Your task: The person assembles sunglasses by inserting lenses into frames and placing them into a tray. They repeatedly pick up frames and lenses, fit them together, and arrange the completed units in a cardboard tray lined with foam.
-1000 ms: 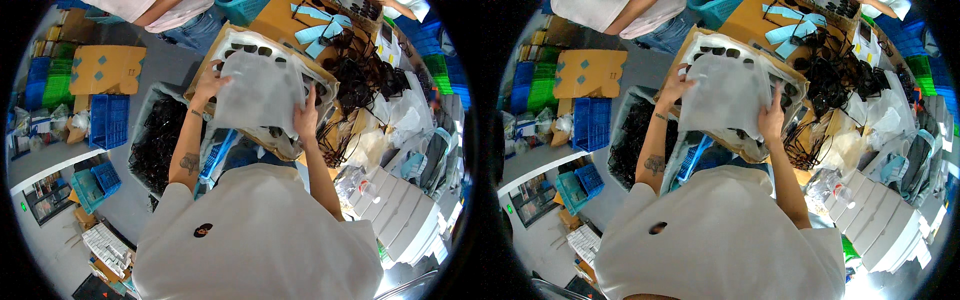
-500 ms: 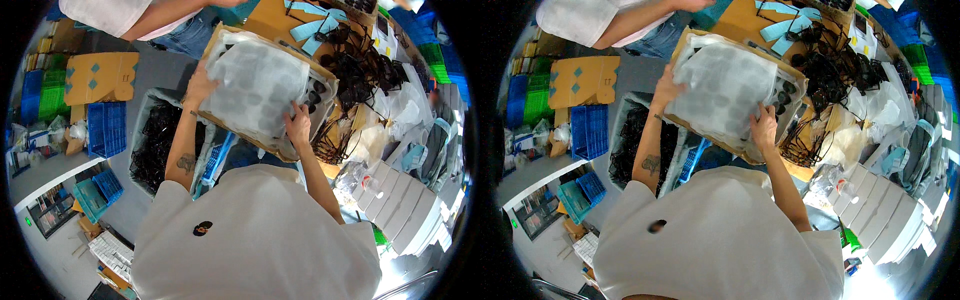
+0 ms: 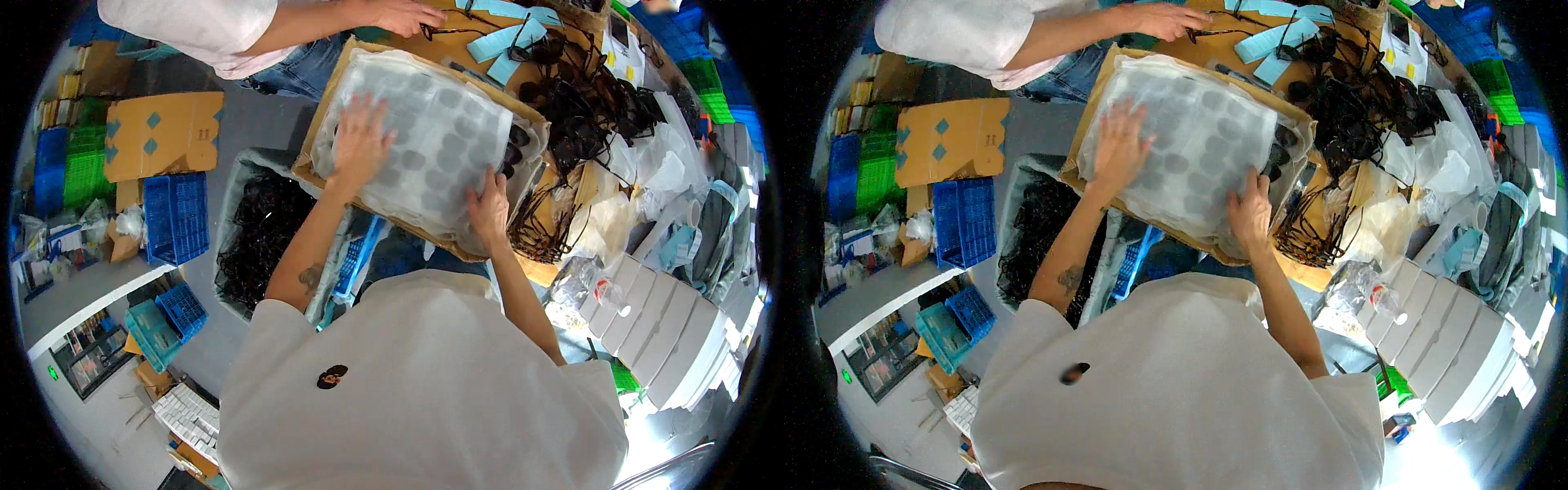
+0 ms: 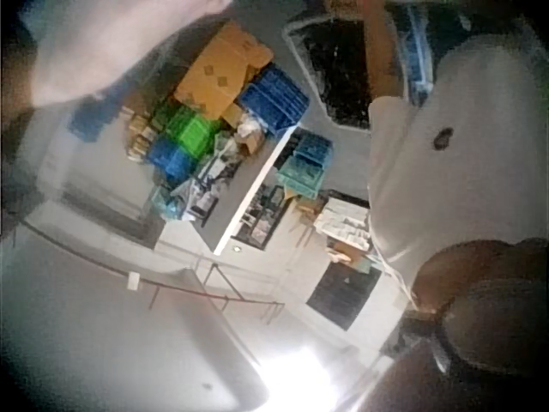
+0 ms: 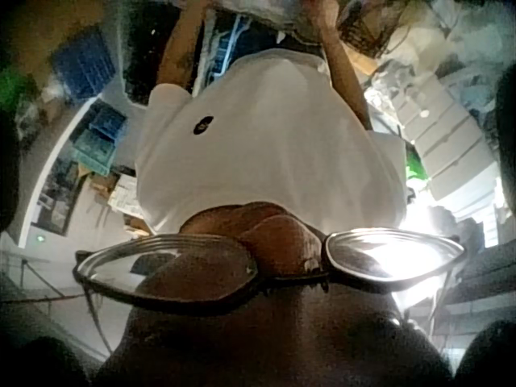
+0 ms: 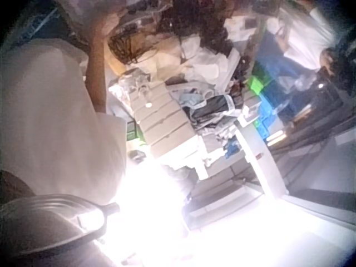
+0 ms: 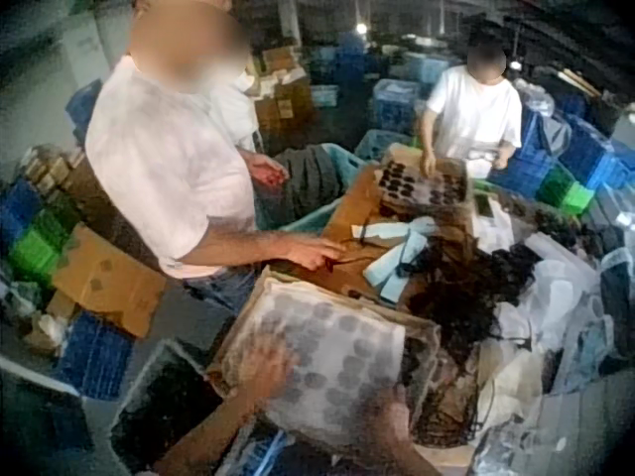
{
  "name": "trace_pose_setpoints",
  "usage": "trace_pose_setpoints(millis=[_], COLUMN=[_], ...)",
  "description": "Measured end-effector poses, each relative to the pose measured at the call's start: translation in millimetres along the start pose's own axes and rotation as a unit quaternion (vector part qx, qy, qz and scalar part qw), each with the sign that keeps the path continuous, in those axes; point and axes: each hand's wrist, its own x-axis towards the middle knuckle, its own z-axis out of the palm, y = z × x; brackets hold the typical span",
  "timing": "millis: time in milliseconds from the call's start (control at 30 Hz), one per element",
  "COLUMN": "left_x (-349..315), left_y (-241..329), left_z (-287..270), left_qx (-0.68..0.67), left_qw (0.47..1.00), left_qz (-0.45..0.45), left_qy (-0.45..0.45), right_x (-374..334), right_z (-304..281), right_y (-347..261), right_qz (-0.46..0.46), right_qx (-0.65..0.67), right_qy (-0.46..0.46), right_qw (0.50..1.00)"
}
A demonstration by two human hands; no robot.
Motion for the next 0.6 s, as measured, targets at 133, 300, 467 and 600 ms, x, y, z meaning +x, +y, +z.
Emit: trace_pose_setpoints(millis=[133,300,467,600], left_x=[-5,-10,-3,-3], left_y=[-12,-32,-28,-37], left_z=[49,60,56,62], left_qx=[-0.058,-0.062,-0.046,-0.084], left_qw=[0.993,0.992,0.989,0.986], left_qz=[-0.028,-0.039,-0.042,-0.076], left_qy=[-0.097,-0.102,-0.132,-0.124], right_x=[2,-3,28,53], right_z=[6,-7,20,27], right_y=[9,-13,-45,-21], right_qz=[-0.009,-0.029,-0.235,-0.09], right_qx=[-0.036,-0.172,-0.181,-0.212], right_qy=[-0.024,0.009,0.027,0.045], right_qw=[0.999,0.985,0.955,0.972])
